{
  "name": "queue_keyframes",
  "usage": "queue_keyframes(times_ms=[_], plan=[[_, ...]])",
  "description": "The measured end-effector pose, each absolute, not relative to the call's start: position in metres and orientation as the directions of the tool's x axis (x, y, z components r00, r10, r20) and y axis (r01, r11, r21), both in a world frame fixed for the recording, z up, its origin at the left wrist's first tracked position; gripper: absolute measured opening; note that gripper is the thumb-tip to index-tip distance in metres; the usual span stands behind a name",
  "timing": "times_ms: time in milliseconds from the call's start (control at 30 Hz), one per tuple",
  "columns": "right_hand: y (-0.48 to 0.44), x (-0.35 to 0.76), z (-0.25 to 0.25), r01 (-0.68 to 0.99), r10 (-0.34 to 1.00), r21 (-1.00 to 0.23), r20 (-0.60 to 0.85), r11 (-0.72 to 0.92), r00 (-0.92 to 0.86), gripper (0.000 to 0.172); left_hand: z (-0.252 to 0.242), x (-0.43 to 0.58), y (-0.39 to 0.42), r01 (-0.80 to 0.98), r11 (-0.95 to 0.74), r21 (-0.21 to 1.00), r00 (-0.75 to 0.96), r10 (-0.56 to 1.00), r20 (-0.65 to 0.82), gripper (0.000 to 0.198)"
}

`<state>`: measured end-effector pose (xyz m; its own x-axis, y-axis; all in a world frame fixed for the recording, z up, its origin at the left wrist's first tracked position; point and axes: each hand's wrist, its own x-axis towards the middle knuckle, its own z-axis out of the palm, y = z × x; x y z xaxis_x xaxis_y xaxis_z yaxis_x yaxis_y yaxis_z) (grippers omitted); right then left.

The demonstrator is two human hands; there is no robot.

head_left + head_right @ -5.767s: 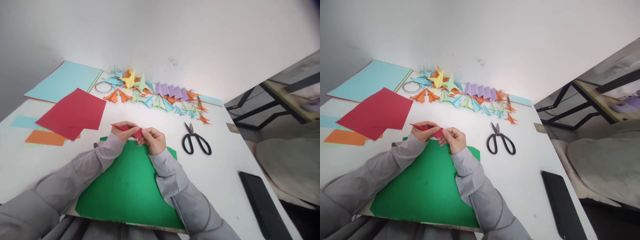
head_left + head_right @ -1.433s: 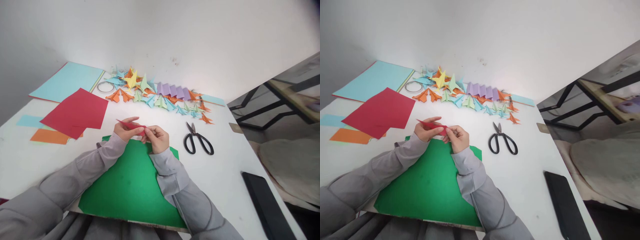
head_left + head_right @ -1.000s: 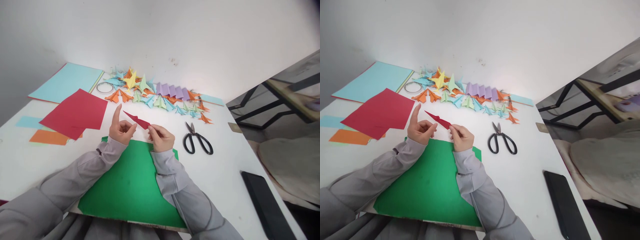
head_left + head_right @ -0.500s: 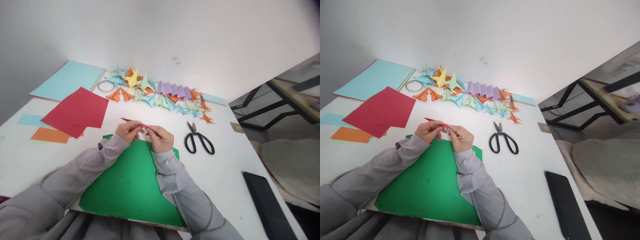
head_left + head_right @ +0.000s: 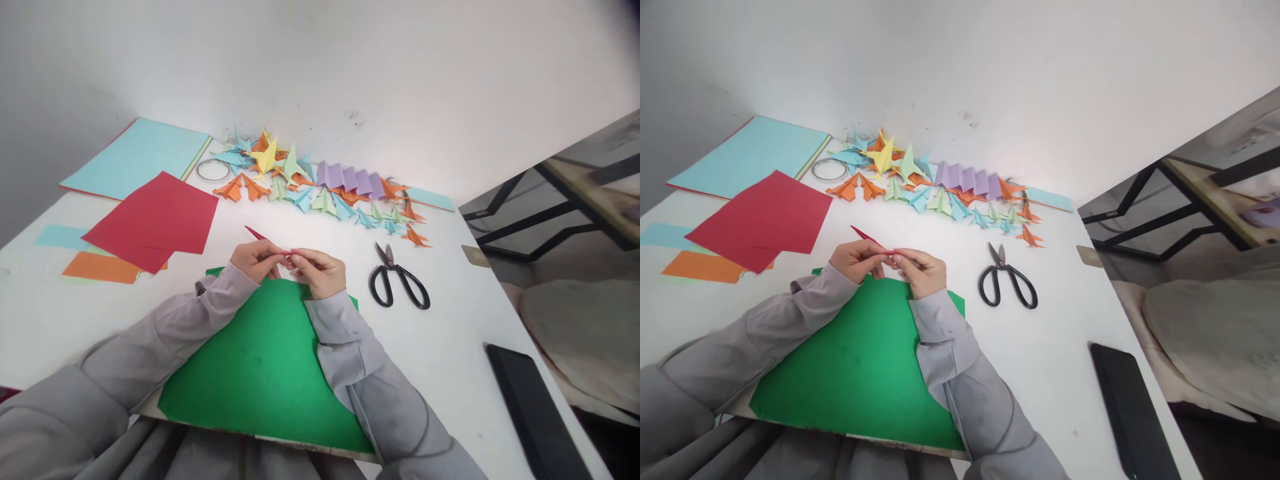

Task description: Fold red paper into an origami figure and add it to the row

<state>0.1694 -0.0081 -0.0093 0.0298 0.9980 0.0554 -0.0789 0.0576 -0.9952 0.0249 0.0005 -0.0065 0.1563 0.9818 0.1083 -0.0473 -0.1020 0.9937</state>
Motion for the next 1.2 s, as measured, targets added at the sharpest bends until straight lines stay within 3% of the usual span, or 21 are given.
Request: queue_keyframes(times_ms=[367,867,1200], plan=[[-0.008,0.170,-0.011,-0.010,0.995,-0.998,0.065,0.066,0.071,0.018,0.004,0.028,-0.004,-0.103,-0.096,0.990,0.089,0.990,0.105,0.014],[-0.012,0.168,-0.010,0.108,0.962,-0.961,0.264,0.255,0.075,0.010,0.010,0.030,-0.007,-0.197,0.031,0.980,0.115,0.993,-0.008,0.017],[-0.010,0.168,-0.011,-0.031,0.991,-0.994,0.098,0.101,0.093,0.020,0.004,0.032,-0.010,-0.097,-0.169,0.981,0.036,0.984,0.173,0.010]])
